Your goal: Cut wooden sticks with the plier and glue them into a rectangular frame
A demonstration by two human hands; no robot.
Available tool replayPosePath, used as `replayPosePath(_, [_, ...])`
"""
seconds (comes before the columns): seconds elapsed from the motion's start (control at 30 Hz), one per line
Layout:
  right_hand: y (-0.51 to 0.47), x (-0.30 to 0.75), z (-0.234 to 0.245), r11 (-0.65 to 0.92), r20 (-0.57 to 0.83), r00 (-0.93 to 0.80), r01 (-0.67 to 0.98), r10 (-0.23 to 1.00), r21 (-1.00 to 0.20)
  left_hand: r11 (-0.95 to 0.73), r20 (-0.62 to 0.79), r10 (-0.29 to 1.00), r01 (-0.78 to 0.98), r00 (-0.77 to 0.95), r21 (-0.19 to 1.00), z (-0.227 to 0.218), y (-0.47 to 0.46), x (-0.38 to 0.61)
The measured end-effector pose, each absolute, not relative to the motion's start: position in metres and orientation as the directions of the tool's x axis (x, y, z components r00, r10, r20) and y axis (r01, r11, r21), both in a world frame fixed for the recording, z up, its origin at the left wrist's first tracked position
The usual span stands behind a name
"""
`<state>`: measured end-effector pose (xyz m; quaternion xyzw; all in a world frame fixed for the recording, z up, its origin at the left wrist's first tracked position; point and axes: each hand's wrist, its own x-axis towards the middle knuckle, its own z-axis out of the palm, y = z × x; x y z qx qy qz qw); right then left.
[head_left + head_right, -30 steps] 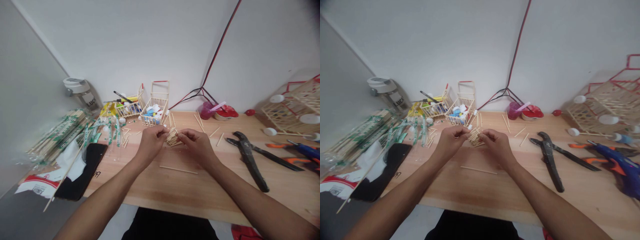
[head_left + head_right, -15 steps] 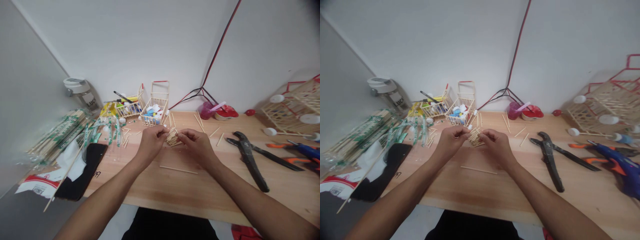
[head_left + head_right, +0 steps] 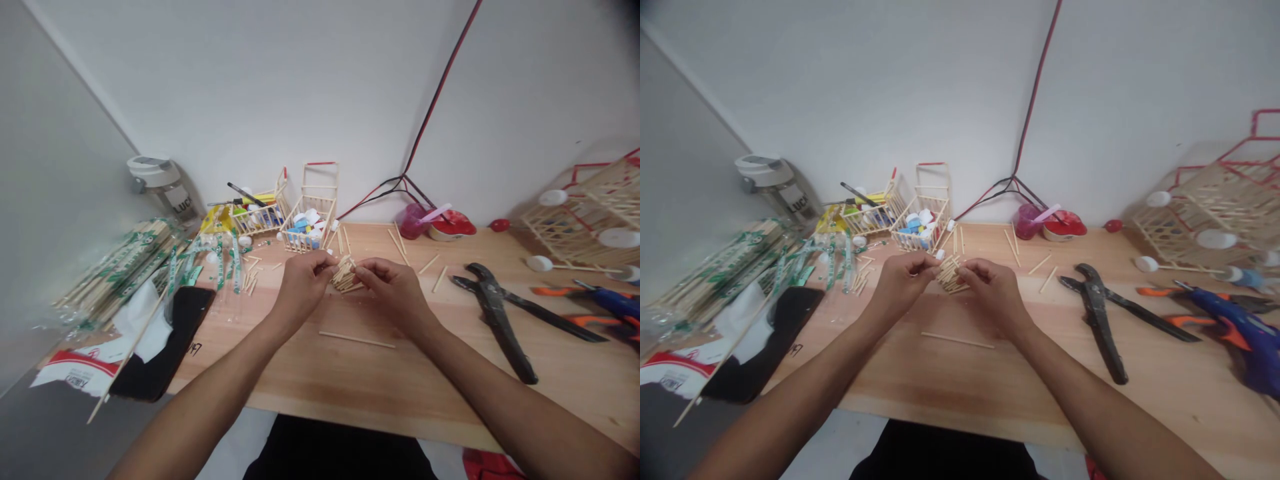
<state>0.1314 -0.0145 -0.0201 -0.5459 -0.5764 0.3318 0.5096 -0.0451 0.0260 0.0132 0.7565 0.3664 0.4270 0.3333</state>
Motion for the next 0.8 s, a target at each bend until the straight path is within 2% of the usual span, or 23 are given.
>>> replayPosePath(0.8, [-0.0159, 0.1311, -0.0185, 0.191, 0.233, 0.116, 0.290, 0.966, -0.938, -0.502, 0.392, 0.841, 0.268, 0.372, 0.822, 0.0142, 0.0252, -0.0450])
